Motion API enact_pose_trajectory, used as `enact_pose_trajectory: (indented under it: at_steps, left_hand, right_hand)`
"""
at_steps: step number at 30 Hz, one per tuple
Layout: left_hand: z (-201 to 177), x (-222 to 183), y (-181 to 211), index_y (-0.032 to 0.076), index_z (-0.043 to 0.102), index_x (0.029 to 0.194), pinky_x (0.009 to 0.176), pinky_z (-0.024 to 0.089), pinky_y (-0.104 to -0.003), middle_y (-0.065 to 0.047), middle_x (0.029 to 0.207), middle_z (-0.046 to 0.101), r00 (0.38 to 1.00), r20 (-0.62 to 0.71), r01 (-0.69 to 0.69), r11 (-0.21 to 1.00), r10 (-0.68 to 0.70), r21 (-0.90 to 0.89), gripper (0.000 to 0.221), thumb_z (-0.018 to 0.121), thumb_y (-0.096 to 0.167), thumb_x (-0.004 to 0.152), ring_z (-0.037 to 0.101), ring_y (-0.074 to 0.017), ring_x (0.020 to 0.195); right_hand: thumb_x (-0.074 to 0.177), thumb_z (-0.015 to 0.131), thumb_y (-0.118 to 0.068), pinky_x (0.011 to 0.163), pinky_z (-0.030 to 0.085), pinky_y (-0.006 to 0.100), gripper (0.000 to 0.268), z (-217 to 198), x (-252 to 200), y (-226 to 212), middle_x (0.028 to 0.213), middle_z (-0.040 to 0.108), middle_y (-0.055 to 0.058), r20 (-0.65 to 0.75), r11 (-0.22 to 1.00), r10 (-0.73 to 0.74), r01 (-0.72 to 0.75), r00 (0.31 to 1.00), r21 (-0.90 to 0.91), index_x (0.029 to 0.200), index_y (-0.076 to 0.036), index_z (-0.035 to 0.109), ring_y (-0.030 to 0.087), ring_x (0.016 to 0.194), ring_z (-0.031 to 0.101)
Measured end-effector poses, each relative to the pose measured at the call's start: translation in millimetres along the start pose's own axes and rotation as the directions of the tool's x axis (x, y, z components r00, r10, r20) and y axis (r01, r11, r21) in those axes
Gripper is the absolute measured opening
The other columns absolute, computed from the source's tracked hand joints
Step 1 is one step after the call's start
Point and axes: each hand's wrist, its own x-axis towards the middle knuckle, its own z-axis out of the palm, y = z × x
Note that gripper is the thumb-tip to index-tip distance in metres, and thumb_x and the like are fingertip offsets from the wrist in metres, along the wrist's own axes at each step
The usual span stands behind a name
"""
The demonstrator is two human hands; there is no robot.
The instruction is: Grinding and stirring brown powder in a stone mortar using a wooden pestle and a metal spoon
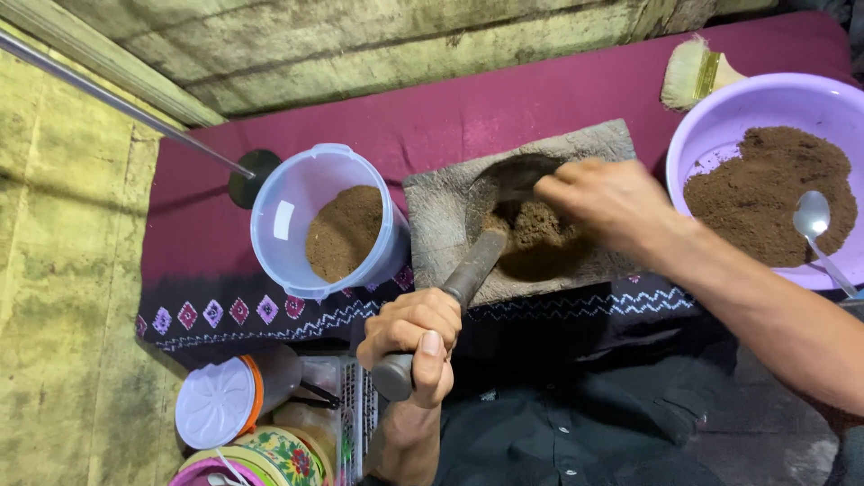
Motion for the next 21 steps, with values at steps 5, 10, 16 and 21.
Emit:
enact_pose_trajectory:
  at_steps: [5,10,16,21]
  left_hand:
    - [-2,5,7,0.011,0.037,0.065,0.040,0.034,-0.030,-0.003,0.047,0.040,1.000,-0.013,0.022,1.000,-0.022,0.006,0.027,0.054,0.008,0.086,0.036,-0.0147,0.035]
    - [-3,6,11,0.010,0.039,0.065,0.039,0.033,-0.030,-0.002,0.047,0.040,1.000,-0.022,0.003,1.000,-0.003,0.010,0.027,0.054,0.009,0.086,0.035,-0.0147,0.034]
    - [-7,5,13,0.009,0.039,0.065,0.040,0.033,-0.031,-0.003,0.048,0.040,1.000,-0.001,-0.018,1.000,0.018,0.014,0.025,0.053,0.006,0.086,0.035,-0.0153,0.035]
    - [-12,7,18,0.008,0.041,0.065,0.041,0.036,-0.032,-0.003,0.048,0.042,1.000,0.015,-0.012,1.000,0.012,0.024,0.024,0.053,0.005,0.086,0.038,-0.0162,0.036]
  right_hand:
    - [0.077,0.069,-0.015,0.091,0.054,0.037,0.076,36,4,9,0.141,0.056,0.007,-0.148,0.876,-0.472,0.443,0.869,-0.191,0.148,-0.025,0.045,0.023,0.117,0.057]
    - [0.086,0.063,-0.005,0.086,0.061,0.032,0.068,29,3,41,0.132,0.055,0.010,-0.120,0.870,-0.360,0.286,0.925,-0.402,0.147,-0.019,0.037,0.020,0.105,0.059]
    - [0.106,0.044,-0.016,0.051,0.054,0.028,0.033,-1,2,-4,0.083,0.060,0.000,0.222,0.989,-0.066,0.093,0.973,-0.113,0.139,-0.018,0.042,0.012,0.063,0.060]
    - [0.107,0.044,-0.030,0.048,0.045,0.041,0.022,-22,-7,-12,0.057,0.057,0.000,0.265,0.969,0.066,-0.125,0.962,0.214,0.096,-0.016,0.057,0.021,0.051,0.057]
